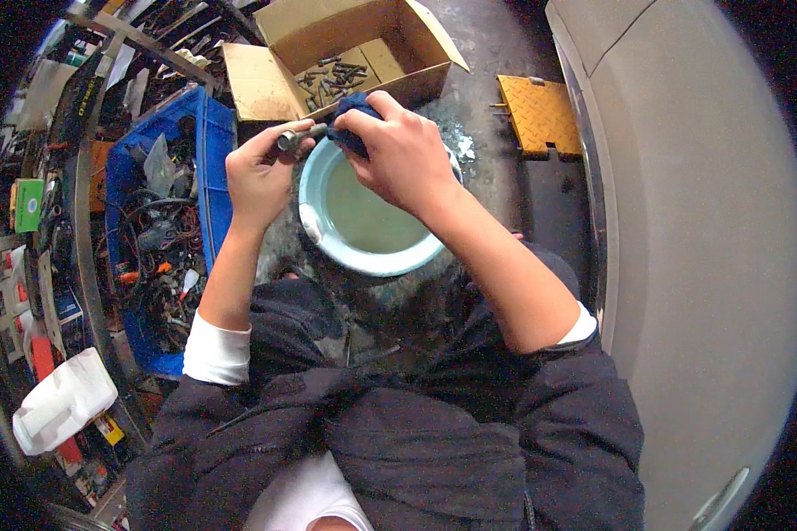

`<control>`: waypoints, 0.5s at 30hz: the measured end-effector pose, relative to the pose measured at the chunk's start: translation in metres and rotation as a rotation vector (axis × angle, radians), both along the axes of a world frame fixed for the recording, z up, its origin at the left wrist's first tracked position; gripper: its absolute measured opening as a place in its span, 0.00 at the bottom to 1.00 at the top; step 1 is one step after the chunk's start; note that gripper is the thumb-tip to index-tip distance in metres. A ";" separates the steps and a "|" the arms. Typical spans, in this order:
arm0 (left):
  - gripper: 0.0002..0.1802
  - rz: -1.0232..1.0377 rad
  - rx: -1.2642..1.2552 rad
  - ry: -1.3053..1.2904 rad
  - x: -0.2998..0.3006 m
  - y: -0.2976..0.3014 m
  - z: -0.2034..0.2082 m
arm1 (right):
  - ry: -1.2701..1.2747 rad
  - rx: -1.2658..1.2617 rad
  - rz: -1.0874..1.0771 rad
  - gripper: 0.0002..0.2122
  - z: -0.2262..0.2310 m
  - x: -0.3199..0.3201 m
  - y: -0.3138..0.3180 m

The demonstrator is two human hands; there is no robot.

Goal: The person repeatedly picks small metal parts from a blue bin, wipes them with a blue cloth, and dips the cloth into a basin of water. The person continues this cycle throughout the clip.

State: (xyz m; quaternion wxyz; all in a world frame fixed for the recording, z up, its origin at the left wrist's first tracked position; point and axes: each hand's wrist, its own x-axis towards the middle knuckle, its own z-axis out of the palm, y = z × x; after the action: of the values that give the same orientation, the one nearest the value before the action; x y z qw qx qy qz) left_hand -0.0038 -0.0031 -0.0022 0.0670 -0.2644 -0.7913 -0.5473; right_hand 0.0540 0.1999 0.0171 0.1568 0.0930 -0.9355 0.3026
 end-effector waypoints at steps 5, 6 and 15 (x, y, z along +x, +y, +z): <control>0.16 -0.012 0.103 -0.140 0.007 0.005 0.000 | 0.219 -0.127 0.052 0.13 0.006 0.006 -0.010; 0.16 -0.012 0.129 -0.168 0.006 0.005 -0.001 | 0.152 -0.101 0.017 0.12 0.010 0.005 -0.011; 0.16 -0.115 0.235 -0.255 0.004 0.009 0.000 | 0.157 -0.147 -0.004 0.11 0.007 0.006 0.000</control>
State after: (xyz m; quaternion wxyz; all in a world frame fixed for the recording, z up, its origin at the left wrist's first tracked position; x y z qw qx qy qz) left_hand 0.0001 0.0056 -0.0025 -0.0347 -0.2280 -0.7076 -0.6679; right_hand 0.0596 0.1997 0.0239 0.2367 0.1031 -0.8958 0.3619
